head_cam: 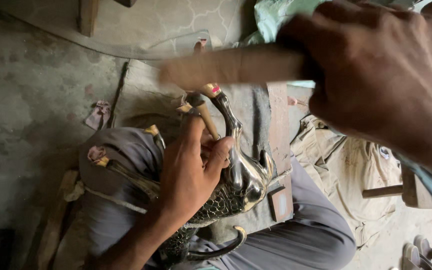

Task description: The person sits cross-legged on the floor and uses a wooden mallet to strike a metal chisel placed on a silver-colored metal object, likely a decorative vessel or sculpture. The person repeatedly hammers the chisel to shape or emboss the metal surface.

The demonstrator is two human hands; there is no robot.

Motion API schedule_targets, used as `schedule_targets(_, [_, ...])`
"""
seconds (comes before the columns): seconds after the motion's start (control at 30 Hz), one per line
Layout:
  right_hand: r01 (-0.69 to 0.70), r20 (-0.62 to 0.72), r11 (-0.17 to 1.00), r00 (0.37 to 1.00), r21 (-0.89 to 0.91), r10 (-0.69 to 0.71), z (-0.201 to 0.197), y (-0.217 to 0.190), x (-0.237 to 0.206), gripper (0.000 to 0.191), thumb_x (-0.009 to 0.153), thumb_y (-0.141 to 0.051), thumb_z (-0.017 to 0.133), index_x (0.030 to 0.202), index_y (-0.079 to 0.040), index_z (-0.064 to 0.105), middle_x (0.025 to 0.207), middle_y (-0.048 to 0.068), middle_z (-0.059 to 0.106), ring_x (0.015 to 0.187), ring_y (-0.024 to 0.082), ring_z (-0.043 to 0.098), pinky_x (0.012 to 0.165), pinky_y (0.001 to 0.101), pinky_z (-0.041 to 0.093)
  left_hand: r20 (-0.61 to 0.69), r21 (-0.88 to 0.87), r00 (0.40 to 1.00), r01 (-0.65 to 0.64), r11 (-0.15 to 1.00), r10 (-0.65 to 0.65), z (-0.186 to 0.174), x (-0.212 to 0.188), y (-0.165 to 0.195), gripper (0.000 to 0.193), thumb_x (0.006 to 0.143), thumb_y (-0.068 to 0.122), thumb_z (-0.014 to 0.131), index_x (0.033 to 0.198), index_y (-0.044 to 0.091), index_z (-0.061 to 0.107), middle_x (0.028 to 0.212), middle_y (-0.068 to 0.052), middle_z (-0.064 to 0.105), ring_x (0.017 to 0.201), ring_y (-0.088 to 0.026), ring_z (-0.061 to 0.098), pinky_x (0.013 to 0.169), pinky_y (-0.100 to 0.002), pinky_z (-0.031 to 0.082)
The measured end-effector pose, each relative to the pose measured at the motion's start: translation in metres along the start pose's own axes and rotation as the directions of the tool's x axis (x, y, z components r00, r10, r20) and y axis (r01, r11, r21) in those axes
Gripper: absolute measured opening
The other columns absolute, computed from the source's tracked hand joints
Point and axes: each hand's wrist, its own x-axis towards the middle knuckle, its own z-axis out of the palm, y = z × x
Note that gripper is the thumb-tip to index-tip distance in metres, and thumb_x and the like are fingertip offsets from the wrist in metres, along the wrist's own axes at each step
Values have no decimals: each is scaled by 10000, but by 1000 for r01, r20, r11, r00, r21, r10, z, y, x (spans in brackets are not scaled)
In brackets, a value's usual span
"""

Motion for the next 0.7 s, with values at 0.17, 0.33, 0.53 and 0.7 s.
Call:
schedule_targets(0.17, [51,-16,999,999,-4,-52,-23,-11,4,365,811,-101,778,1169,-132,712,944,73,706,754,222,681,612,405,534,-18,12,998,58,998,-58,2,-6,0,285,989,197,688,1122,16,512,809,-67,751,695,-152,783,555,-283,624])
schedule_targets(0.33, [32,-33,999,999,-38,-33,-23,-18,-13,425,770,-80,787,1189,-124,727,964,119,697,803,271,693,618,408,520,-113,27,993,-37,999,40,8,-13,-7,244,991,157,711,1060,5,533,815,-69,723,673,-128,728,528,-250,579])
schedule_targets(0.53, [103,-276,992,958,74,-79,-44,-29,-18,322,917,22,779,1213,-38,668,1097,137,669,1032,303,683,905,432,538,-197,-198,980,-59,978,19,18,-20,-15,235,1001,77,729,1036,-16,517,833,-47,706,737,-54,709,563,-212,557])
schedule_targets(0.7, [75,-260,984,965,162,-30,-54,-37,-10,454,796,60,774,1233,-1,670,1094,183,676,981,346,685,855,460,558,-214,-266,976,-96,959,38,21,-26,-18,225,1003,38,704,1100,-30,512,827,-27,656,716,-37,628,560,-214,510])
